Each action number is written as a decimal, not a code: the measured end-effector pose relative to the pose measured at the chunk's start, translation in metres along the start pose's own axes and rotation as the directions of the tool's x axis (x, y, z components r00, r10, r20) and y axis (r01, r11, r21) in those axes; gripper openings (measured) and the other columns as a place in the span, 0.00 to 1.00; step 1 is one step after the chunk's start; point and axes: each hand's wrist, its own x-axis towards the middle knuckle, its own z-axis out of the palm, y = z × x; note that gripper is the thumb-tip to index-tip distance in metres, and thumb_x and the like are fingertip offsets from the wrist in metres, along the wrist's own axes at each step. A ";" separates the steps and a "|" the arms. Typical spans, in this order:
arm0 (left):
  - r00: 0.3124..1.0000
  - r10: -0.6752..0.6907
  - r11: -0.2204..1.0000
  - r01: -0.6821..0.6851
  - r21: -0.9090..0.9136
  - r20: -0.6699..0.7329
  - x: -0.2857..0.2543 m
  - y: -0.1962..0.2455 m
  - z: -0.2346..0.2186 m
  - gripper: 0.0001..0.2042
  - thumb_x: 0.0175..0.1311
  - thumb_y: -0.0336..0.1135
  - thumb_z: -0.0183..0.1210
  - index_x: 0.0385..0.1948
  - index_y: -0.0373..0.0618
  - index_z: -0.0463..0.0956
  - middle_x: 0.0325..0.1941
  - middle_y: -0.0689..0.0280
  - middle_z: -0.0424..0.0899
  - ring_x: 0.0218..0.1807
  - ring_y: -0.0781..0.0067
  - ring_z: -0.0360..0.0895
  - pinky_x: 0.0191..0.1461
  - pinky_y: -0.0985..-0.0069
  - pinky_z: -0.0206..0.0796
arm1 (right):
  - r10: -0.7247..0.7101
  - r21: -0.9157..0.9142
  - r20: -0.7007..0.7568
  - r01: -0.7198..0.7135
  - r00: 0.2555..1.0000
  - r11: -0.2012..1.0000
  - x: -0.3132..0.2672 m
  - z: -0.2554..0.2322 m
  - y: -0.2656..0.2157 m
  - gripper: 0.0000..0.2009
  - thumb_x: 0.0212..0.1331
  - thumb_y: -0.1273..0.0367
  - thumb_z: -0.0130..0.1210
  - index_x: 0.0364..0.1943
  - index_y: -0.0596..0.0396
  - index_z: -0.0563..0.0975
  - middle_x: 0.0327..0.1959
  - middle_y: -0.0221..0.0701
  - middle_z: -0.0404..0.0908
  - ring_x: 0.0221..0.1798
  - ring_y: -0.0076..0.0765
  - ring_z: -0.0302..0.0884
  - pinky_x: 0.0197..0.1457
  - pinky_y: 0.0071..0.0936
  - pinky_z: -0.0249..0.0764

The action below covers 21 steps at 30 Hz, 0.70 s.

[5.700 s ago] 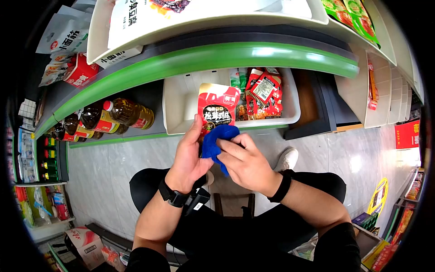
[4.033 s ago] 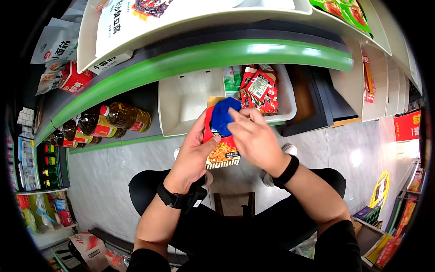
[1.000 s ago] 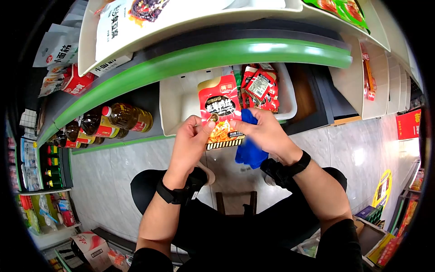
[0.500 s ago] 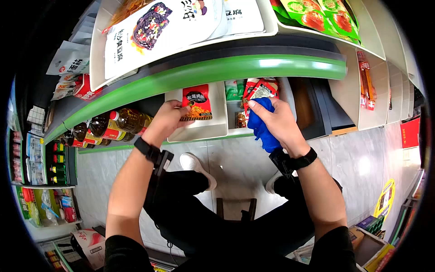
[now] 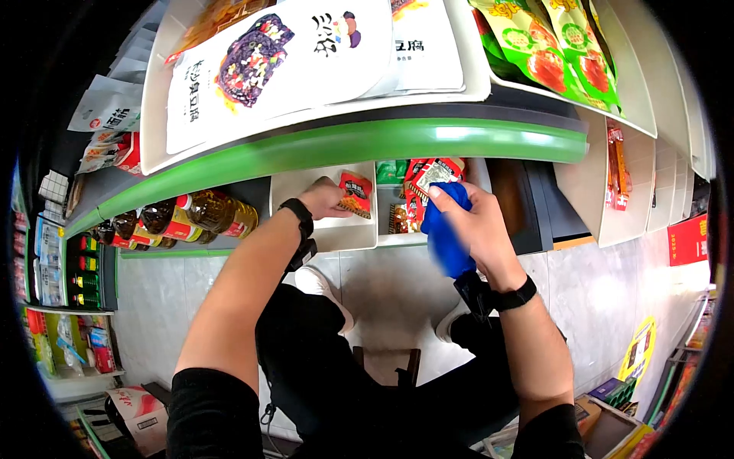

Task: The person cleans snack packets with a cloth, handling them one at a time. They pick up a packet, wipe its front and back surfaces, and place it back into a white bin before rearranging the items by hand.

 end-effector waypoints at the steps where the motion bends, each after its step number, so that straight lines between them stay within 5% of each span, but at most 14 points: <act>1: 0.930 0.274 0.907 -0.335 0.256 0.246 0.016 -0.009 -0.014 0.21 0.63 0.49 0.63 0.28 0.34 0.75 0.27 0.46 0.79 0.37 0.44 0.79 0.41 0.59 0.71 | 0.002 -0.011 -0.005 -0.002 1.000 1.000 -0.001 -0.002 -0.001 0.17 0.66 0.60 0.61 0.30 0.62 0.79 0.19 0.26 0.78 0.17 0.19 0.74 0.19 0.21 0.71; 3: 0.784 0.397 0.716 -0.590 0.373 0.477 0.035 -0.022 -0.029 0.21 0.61 0.47 0.65 0.29 0.33 0.75 0.28 0.45 0.79 0.36 0.43 0.79 0.41 0.60 0.72 | 0.007 0.000 0.013 -0.007 1.000 1.000 0.000 -0.003 -0.002 0.17 0.66 0.59 0.61 0.30 0.63 0.79 0.19 0.26 0.78 0.17 0.19 0.74 0.19 0.21 0.71; 4: 0.828 0.362 0.780 -0.521 0.348 0.428 0.040 -0.026 -0.027 0.21 0.61 0.47 0.65 0.29 0.32 0.75 0.28 0.45 0.79 0.35 0.43 0.79 0.41 0.60 0.72 | 0.010 0.007 0.020 -0.010 1.000 1.000 0.000 -0.002 -0.002 0.17 0.66 0.59 0.61 0.30 0.63 0.79 0.19 0.27 0.78 0.17 0.19 0.74 0.19 0.21 0.71; 6: 0.791 0.369 0.627 -0.600 0.498 0.489 0.041 -0.027 -0.028 0.20 0.60 0.44 0.66 0.29 0.31 0.75 0.28 0.46 0.80 0.35 0.44 0.80 0.41 0.61 0.73 | 0.028 -0.012 0.024 -0.028 0.999 1.000 -0.002 0.001 -0.003 0.17 0.66 0.59 0.61 0.30 0.63 0.79 0.19 0.27 0.79 0.17 0.20 0.74 0.19 0.21 0.71; 7: 0.706 0.374 0.353 -0.708 0.611 0.602 0.038 -0.021 -0.030 0.18 0.61 0.42 0.65 0.30 0.31 0.75 0.28 0.48 0.80 0.35 0.47 0.81 0.41 0.62 0.74 | 0.035 -0.024 0.025 -0.035 0.999 0.999 -0.003 0.002 -0.004 0.17 0.66 0.59 0.61 0.31 0.63 0.79 0.19 0.28 0.79 0.17 0.20 0.74 0.18 0.21 0.70; 9: 0.817 0.323 0.465 -0.577 0.671 0.479 0.029 -0.013 -0.026 0.15 0.62 0.38 0.64 0.31 0.31 0.75 0.31 0.52 0.81 0.35 0.52 0.82 0.42 0.63 0.78 | 0.074 -0.041 0.027 -0.073 0.997 0.996 -0.003 0.003 -0.006 0.17 0.66 0.59 0.61 0.31 0.63 0.79 0.20 0.28 0.79 0.16 0.20 0.74 0.18 0.21 0.70; 10: 0.950 0.185 0.797 -0.295 0.527 0.251 0.020 -0.009 -0.010 0.13 0.62 0.36 0.63 0.31 0.31 0.76 0.34 0.55 0.82 0.35 0.55 0.83 0.42 0.64 0.79 | 0.093 -0.049 0.029 -0.092 0.995 0.995 -0.004 0.003 -0.007 0.17 0.66 0.59 0.61 0.31 0.63 0.79 0.20 0.28 0.80 0.16 0.20 0.74 0.18 0.21 0.70; 11: 0.996 -0.047 0.969 0.027 0.246 0.073 0.015 -0.008 -0.002 0.11 0.63 0.33 0.62 0.32 0.31 0.76 0.38 0.57 0.82 0.35 0.59 0.84 0.43 0.65 0.81 | 0.089 -0.048 0.026 -0.087 0.996 0.995 -0.003 0.004 -0.007 0.17 0.66 0.59 0.61 0.31 0.63 0.79 0.20 0.28 0.80 0.16 0.20 0.74 0.18 0.21 0.70; 14: 0.968 -0.103 0.655 -0.108 0.748 0.230 0.035 -0.010 -0.016 0.08 0.64 0.27 0.58 0.41 0.33 0.76 0.49 0.63 0.78 0.43 0.66 0.83 0.44 0.65 0.84 | 0.063 -0.055 0.019 -0.062 0.998 0.997 -0.003 0.004 -0.004 0.17 0.66 0.60 0.61 0.31 0.63 0.79 0.20 0.28 0.80 0.17 0.19 0.74 0.19 0.21 0.71; 21: 0.994 -0.112 0.689 0.073 0.721 0.007 0.006 0.003 0.006 0.22 0.66 0.40 0.58 0.60 0.47 0.71 0.60 0.61 0.74 0.62 0.57 0.73 0.55 0.55 0.78 | 0.015 -0.081 0.012 -0.014 1.000 0.997 -0.001 0.004 0.000 0.17 0.66 0.60 0.61 0.31 0.63 0.80 0.19 0.27 0.79 0.17 0.18 0.74 0.19 0.20 0.71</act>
